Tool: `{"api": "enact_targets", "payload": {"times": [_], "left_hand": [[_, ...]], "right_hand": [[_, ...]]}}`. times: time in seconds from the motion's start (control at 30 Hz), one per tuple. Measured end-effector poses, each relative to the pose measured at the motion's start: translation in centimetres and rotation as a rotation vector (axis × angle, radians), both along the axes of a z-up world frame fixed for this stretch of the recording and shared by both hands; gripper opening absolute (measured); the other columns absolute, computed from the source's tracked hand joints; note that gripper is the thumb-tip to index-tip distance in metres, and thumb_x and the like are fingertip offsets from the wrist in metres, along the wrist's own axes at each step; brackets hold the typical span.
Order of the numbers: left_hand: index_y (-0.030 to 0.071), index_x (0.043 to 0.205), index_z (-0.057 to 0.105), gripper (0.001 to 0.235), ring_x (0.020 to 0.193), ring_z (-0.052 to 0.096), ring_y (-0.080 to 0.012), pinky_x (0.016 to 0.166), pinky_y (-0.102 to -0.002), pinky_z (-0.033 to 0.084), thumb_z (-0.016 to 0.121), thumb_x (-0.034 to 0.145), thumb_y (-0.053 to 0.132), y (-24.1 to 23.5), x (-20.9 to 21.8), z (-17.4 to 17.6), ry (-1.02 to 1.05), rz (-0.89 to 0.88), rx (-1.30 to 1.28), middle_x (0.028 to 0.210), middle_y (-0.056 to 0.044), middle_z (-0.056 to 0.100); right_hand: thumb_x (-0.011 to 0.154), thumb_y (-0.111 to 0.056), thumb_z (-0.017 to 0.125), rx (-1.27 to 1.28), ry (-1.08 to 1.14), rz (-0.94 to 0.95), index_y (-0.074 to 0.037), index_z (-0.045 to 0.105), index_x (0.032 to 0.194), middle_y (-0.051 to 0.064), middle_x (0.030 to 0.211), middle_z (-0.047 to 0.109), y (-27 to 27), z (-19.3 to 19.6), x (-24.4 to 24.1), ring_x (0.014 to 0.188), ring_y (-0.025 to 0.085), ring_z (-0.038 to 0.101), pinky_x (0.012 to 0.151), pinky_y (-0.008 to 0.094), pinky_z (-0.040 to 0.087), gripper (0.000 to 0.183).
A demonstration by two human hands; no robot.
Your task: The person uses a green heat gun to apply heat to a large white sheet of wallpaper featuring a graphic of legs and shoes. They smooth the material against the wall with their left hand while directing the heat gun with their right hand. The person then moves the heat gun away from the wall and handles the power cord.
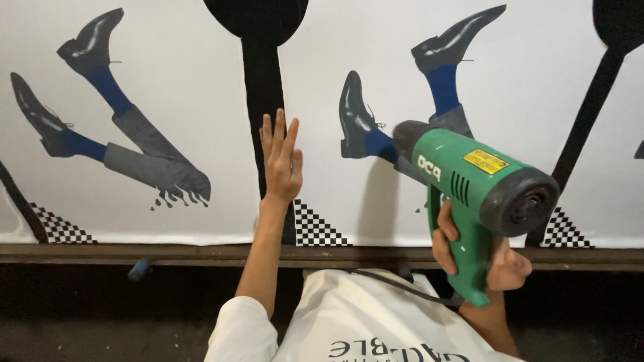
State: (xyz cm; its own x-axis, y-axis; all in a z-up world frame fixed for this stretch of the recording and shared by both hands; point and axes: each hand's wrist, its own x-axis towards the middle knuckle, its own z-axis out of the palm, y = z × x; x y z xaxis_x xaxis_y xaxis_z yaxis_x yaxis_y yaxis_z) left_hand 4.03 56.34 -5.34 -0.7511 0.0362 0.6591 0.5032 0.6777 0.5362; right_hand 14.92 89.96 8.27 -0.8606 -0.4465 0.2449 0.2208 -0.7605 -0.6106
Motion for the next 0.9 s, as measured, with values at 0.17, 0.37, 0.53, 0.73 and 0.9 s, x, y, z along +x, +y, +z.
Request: {"api": "enact_targets", "payload": {"times": [0.17, 0.37, 0.53, 0.73, 0.9], "left_hand": [[0.009, 0.153, 0.049, 0.037, 0.165, 0.008, -0.0278, 0.138, -0.051, 0.013, 0.037, 0.119, 0.013, -0.1, 0.1, 0.8, 0.022, 0.024, 0.206, 0.173, -0.008, 0.021], [-0.003, 0.131, 0.059, 0.028, 0.112, 0.065, -0.0293, 0.103, -0.042, 0.056, 0.04, 0.115, 0.01, 1.3, 0.0, 2.1, 0.173, 0.094, 0.408, 0.102, -0.014, 0.06], [0.008, 0.08, 0.046, 0.048, 0.033, 0.042, -0.0122, 0.034, -0.025, 0.032, 0.036, 0.111, 0.043, 1.9, -0.6, 3.6, -0.06, 0.065, 0.643, 0.047, -0.003, 0.045], [0.006, 0.089, 0.047, 0.025, 0.048, 0.054, -0.0131, 0.043, -0.024, 0.04, 0.036, 0.106, -0.008, 3.3, -3.5, 3.6, 0.01, -0.101, 0.405, 0.059, -0.003, 0.052], [0.009, 0.132, 0.063, 0.035, 0.141, 0.037, -0.0335, 0.118, -0.048, 0.047, 0.068, 0.101, -0.008, 4.9, -4.9, 6.1, 0.225, 0.144, -0.096, 0.144, -0.011, 0.054]], "right_hand": [[0.096, -0.035, 0.075, 0.002, -0.007, -0.123, 0.002, 0.04, 0.146, 0.017, 0.105, 0.045, 0.6, -0.1, 1.7, 0.059, 0.021, 0.049, 0.05, 0.027, 0.036, 0.072], [0.097, -0.034, 0.076, -0.015, -0.064, -0.138, 0.002, 0.042, 0.142, 0.017, 0.105, 0.042, 1.3, -0.8, 4.0, 0.06, 0.022, 0.049, 0.049, 0.027, 0.037, 0.066], [0.097, -0.031, 0.073, -0.049, -0.093, -0.116, -0.003, 0.049, 0.139, 0.016, 0.105, 0.044, 0.5, -0.8, 5.1, 0.063, 0.022, 0.052, 0.055, 0.029, 0.038, 0.055], [0.096, -0.034, 0.074, -0.049, -0.131, -0.049, -0.003, 0.034, 0.153, 0.022, 0.106, 0.043, 0.7, -2.1, 5.6, 0.059, 0.022, 0.046, 0.053, 0.029, 0.037, 0.076], [0.093, -0.027, 0.077, -0.059, -0.104, -0.044, 0.006, 0.043, 0.139, 0.019, 0.11, 0.049, 1.6, 0.5, 4.2, 0.064, 0.023, 0.049, 0.051, 0.029, 0.034, 0.066]]}}
